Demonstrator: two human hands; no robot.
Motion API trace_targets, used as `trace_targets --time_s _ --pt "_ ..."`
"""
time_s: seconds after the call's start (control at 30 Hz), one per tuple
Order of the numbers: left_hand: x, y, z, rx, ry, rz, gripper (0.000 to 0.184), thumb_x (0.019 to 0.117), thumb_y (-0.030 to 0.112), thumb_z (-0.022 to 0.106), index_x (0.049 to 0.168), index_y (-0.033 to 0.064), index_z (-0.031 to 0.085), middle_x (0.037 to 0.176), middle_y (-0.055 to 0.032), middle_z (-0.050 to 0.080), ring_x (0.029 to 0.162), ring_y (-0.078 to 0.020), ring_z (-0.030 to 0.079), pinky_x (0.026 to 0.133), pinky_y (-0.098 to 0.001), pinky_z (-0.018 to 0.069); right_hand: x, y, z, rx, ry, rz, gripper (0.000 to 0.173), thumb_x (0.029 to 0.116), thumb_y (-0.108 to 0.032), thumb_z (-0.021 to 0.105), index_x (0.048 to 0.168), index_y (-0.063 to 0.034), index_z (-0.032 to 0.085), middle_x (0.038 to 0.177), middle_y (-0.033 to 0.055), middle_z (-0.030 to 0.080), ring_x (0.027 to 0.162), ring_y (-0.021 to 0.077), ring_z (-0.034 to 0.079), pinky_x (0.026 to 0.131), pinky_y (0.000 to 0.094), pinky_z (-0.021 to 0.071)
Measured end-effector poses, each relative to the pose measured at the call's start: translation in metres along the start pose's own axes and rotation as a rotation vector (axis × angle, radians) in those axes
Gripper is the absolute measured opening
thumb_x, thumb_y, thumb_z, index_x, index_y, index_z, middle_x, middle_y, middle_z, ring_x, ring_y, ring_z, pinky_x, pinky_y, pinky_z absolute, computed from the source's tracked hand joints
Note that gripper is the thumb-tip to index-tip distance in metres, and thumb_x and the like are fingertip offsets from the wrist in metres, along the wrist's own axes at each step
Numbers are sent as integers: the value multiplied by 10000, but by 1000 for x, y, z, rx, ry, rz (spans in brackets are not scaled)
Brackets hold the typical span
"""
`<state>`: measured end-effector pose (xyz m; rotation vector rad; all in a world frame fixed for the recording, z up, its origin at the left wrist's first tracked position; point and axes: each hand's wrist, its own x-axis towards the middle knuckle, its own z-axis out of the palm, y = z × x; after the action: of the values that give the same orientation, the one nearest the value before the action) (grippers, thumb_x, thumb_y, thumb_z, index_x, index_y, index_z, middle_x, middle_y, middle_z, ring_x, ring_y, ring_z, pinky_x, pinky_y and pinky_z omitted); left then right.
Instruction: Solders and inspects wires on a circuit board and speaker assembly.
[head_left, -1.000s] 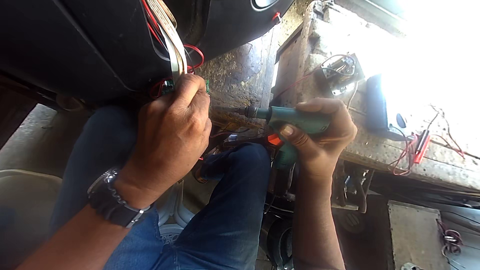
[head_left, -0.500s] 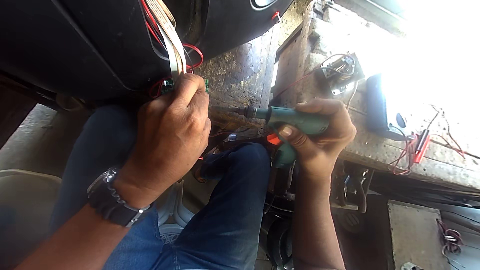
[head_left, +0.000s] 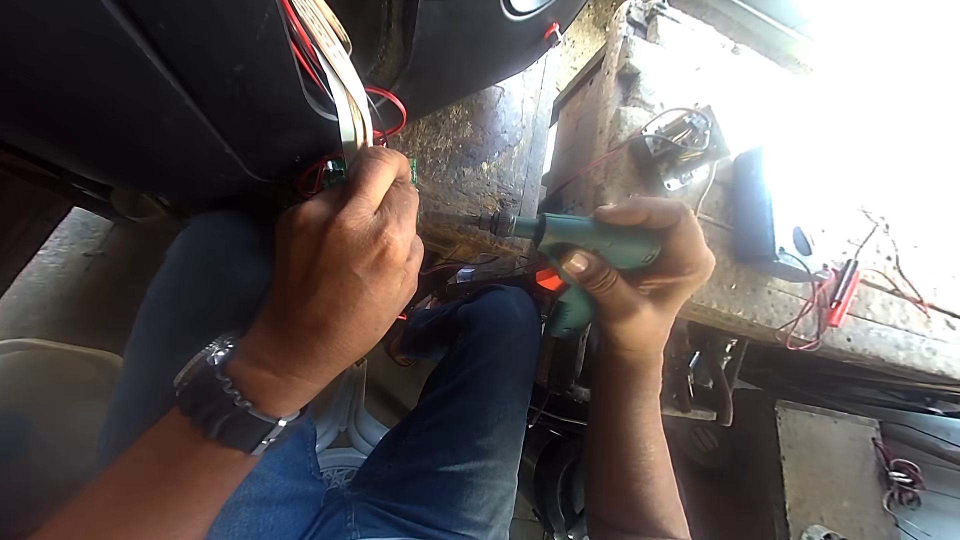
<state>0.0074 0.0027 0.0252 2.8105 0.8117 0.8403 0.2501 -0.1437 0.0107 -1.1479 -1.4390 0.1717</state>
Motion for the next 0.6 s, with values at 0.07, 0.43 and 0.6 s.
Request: trace_targets --time_s 0.07,0.43,0.6 --pt "0 0 0 3 0 -4 178 985 81 520 953 -1 674 1229 -175 626 769 -290 645 564 -427 469 0 0 0 0 -4 1 444 829 -61 830 1219 -12 623 1095 45 689 920 143 712 806 298 644" --pt "0 0 1 0 4 -5 184 987 79 517 959 -3 680 1233 -173 627 762 -287 641 563 -425 465 1 0 0 -12 -10 -1 431 841 -70 824 1217 -12 622 1092 42 690 911 136 710 803 293 643" --pt "0 0 1 3 4 0 186 991 85 518 963 -4 678 1226 -176 626 767 -291 644 568 -429 470 1 0 0 -19 -8 -2 438 834 -66 827 1216 -7 621 1097 42 688 920 137 709 810 292 641"
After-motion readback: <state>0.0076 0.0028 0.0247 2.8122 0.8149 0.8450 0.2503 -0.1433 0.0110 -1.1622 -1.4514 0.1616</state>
